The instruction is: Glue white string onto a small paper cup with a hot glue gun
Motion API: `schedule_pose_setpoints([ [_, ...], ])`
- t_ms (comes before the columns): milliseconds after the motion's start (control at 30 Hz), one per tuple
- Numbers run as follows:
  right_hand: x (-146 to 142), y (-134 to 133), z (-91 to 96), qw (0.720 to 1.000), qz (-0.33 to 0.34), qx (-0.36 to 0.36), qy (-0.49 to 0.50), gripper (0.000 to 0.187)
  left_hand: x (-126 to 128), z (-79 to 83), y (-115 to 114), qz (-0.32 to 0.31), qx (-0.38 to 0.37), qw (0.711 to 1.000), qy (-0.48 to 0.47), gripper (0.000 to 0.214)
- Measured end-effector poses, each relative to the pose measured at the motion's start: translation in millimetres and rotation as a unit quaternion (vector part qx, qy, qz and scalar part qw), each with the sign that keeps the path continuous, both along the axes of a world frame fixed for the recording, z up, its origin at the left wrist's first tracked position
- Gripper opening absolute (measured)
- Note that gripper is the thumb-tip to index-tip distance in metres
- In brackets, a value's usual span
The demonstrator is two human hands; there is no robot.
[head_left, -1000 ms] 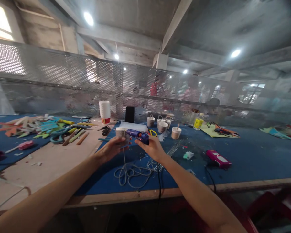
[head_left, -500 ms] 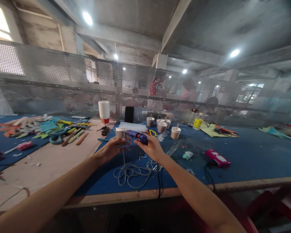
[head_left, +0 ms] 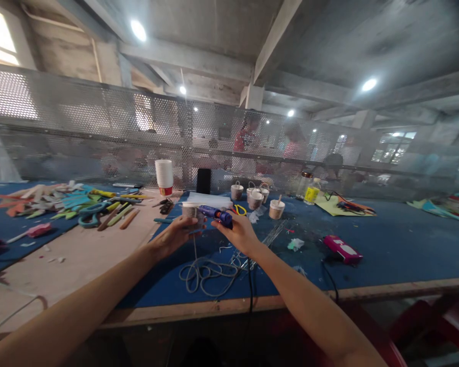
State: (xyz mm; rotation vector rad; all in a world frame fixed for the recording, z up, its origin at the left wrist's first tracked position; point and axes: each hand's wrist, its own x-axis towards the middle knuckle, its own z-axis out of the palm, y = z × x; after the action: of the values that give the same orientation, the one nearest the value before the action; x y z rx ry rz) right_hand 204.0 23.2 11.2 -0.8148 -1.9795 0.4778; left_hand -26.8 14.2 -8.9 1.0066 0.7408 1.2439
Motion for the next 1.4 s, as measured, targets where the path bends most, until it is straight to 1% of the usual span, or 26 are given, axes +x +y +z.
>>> schedule_pose_setpoints([
  [133, 0.3, -0.2, 0.6, 1.0, -0.005, 0.006, -0.004, 0.022, 0.2, 0.4, 0.0, 0.011, 0.0, 1.0, 0.008, 0.021],
  [300, 0.6, 0.1, 0.1, 1.0, -0.009, 0.018, 0.002, 0.021, -1.7, -1.6, 2.5, -0.001, -0.004, 1.0, 0.002, 0.015],
  [500, 0.8, 1.1, -1.0, 0.999, -0.011, 0.039, 0.017, 0.02, -1.3, -1.8, 3.3, 0.01, -0.022, 1.0, -0.007, 0.015],
  [733, 0.7, 1.7, -0.2, 1.0, -0.012, 0.019, 0.004, 0.02, -5.1, -6.3, 6.6, 0.0, -0.017, 1.0, -0.022, 0.011],
  [933, 0.9, 0.2, 0.8, 1.0, -0.012, 0.014, 0.004, 0.02, -2.9, -1.8, 3.4, 0.004, -0.023, 1.0, -0.021, 0.016],
  [1133, 1.1, 2.1, -1.2, 0.999, -0.015, 0.049, 0.008, 0.022, -3.9, -3.2, 4.2, -0.001, -0.029, 0.999, -0.029, 0.016],
  [1233, 1.6, 2.9, -1.4, 0.997, -0.026, 0.067, -0.015, 0.022, -5.9, -6.1, 6.4, 0.001, -0.03, 0.999, -0.037, 0.014],
  [1400, 1.7, 1.4, -0.6, 0.995, -0.046, 0.074, -0.045, 0.023, -7.9, -8.5, 9.4, -0.004, -0.033, 0.998, -0.045, 0.016],
])
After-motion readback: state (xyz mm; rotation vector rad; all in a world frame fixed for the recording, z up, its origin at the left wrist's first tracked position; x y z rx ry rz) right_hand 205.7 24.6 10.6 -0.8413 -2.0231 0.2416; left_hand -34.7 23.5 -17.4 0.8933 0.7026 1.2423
